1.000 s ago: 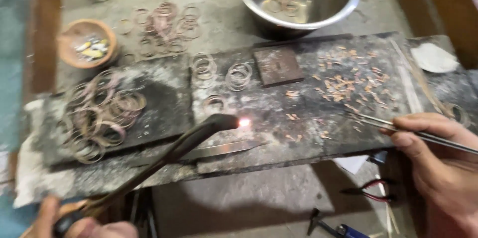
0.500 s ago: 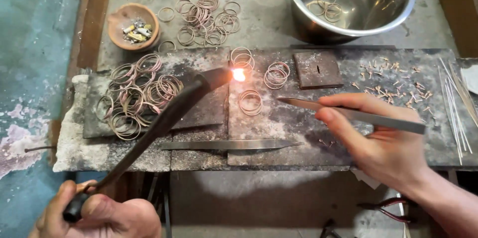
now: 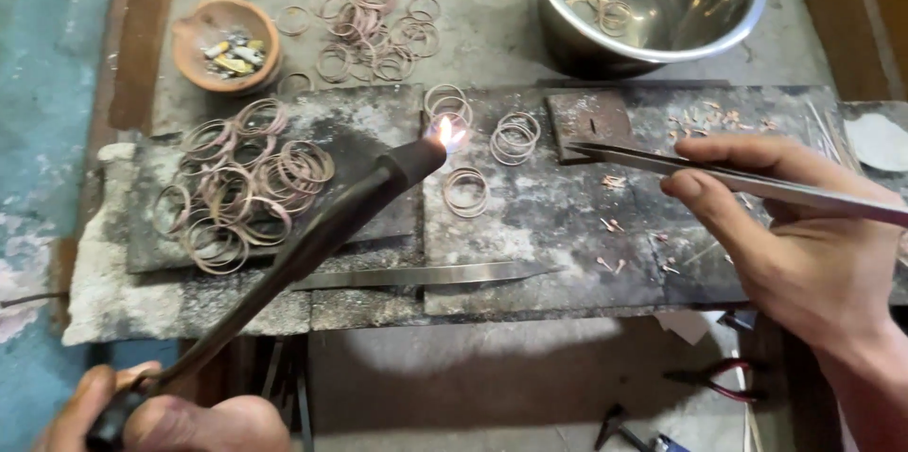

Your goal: Using a blowtorch and tweezers to solder metal rings on a jewelry workbench.

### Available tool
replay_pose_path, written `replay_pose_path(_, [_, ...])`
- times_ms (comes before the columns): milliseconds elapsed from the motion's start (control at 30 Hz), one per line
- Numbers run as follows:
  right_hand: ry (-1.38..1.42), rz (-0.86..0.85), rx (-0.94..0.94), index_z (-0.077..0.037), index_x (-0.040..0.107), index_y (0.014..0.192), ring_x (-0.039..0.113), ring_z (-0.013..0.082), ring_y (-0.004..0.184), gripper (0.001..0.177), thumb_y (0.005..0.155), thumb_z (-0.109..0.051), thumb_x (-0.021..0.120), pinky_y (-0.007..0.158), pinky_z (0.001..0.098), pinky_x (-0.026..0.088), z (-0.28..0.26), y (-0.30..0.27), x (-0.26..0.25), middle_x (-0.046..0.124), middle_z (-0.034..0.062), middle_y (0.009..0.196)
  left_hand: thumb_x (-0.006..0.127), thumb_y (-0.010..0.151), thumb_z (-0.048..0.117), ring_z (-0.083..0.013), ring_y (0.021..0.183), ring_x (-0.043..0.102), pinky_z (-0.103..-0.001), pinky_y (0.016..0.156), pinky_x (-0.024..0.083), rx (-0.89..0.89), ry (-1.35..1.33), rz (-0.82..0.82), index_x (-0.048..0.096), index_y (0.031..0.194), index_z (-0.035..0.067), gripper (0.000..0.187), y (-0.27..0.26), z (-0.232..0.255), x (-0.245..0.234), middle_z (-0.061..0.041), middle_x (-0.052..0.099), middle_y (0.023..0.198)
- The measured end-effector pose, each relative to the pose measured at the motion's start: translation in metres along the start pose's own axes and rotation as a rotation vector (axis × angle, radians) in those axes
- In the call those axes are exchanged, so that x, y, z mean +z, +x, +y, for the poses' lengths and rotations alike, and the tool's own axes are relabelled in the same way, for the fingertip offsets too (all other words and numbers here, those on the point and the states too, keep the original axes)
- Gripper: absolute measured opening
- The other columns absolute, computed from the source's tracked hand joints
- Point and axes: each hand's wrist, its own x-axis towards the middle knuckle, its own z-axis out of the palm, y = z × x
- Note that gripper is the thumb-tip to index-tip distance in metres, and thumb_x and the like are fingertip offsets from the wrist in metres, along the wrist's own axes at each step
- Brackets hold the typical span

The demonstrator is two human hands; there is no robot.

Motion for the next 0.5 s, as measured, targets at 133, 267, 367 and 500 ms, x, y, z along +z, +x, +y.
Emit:
replay_pose_path(133, [-0.094, -0.020, 0.232, 0.001, 0.075, 0.116, 0.045, 0.0120, 0.052, 0.020, 0.098, -0.010, 0.075, 0.046, 0.0225, 0.033, -0.003, -0.010, -0.020, 0.070, 0.0098, 0.078, 0.034, 0.122, 0.013, -0.0516, 0.099, 0.066, -0.055, 0.089, 0.055, 0.095, -0.067, 0.089, 0.048, 0.080, -0.014, 0.052, -0.009, -0.011, 0.019, -0.041, 0.063, 0.106])
replay_pose_path(267, [-0.093, 0.029, 0.280, 0.004, 0.071, 0.114, 0.075, 0.0184, 0.089, 0.016, 0.104, -0.008, 0.069, 0.081, 0.0247, 0.055, 0.002, -0.022, -0.028, 0.077, 0.0153, 0.097, 0.037, 0.122, 0.012, -0.0555, 0.099, 0.049, -0.061, 0.088, 0.049, 0.059, -0.310, 0.067, 0.044, 0.105, -0.020, 0.037, -0.017, -0.017, 0.025, -0.040, 0.048, 0.115])
replay_pose_path(367, [0.000, 0.041, 0.329, 0.007, 0.068, 0.113, 0.078, 0.0240, 0.092, 0.014, 0.104, -0.004, 0.066, 0.087, 0.0280, 0.059, 0.009, -0.022, -0.027, 0.076, 0.0198, 0.097, 0.033, 0.118, 0.013, -0.0566, 0.096, 0.064, -0.057, 0.094, 0.051, 0.221, -0.081, 0.056, 0.042, 0.074, -0.012, 0.051, -0.011, -0.015, 0.025, -0.042, 0.060, 0.101])
replay_pose_path(500, [0.065, 0.001, 0.027, 0.013, 0.068, 0.109, 0.078, 0.0270, 0.082, 0.016, 0.101, -0.001, 0.069, 0.066, 0.0262, 0.060, 0.013, -0.001, -0.008, 0.074, 0.0227, 0.097, 0.036, 0.119, 0.017, -0.0489, 0.088, 0.057, -0.055, 0.081, 0.047, 0.053, -0.159, 0.204, 0.050, 0.096, -0.020, 0.046, 0.001, 0.006, 0.027, -0.036, 0.057, 0.101])
